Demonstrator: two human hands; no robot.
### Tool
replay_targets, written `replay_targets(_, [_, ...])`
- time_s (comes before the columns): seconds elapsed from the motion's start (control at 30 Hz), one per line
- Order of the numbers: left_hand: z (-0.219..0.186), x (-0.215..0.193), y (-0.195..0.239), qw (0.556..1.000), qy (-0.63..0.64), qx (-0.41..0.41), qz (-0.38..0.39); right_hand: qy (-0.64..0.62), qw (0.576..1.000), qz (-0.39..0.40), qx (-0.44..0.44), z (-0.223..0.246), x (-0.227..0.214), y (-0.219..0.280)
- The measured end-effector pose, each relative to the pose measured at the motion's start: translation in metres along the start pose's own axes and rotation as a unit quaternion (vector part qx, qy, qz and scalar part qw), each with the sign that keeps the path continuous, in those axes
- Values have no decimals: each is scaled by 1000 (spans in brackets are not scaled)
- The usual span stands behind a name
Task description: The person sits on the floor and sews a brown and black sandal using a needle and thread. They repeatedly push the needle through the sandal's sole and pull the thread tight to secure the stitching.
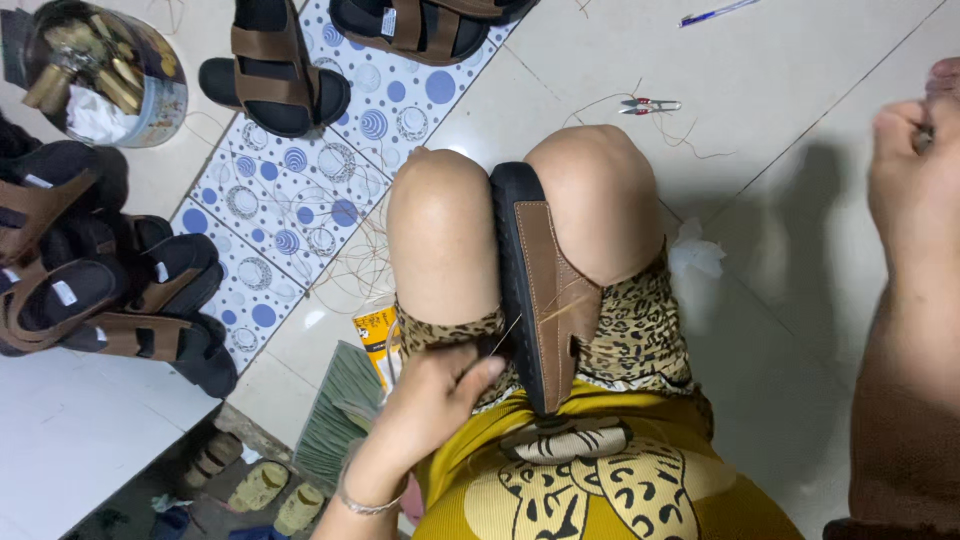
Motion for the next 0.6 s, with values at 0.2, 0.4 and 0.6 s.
replay_targets(0.2, [-17,-21,-1,890,379,167,189,-63,982,134,-119,124,11,57])
replay_targets(0.4, [-52,-52,-19,847,478,232,-30,-183,880,406,-164,215,10,57])
replay_targets(0.6, [-59,-68,-44,808,18,300,-507,-310,858,363,-190,249,0,28])
Point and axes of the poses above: each hand's wrist, its own y-axis away from the middle knuckle, its own x-axis out of the palm, z = x × y, the point moved 1 cm from there along -y, towards the middle knuckle, and after that the axes turned 13 degrees about -x, right-handed, at the moved point
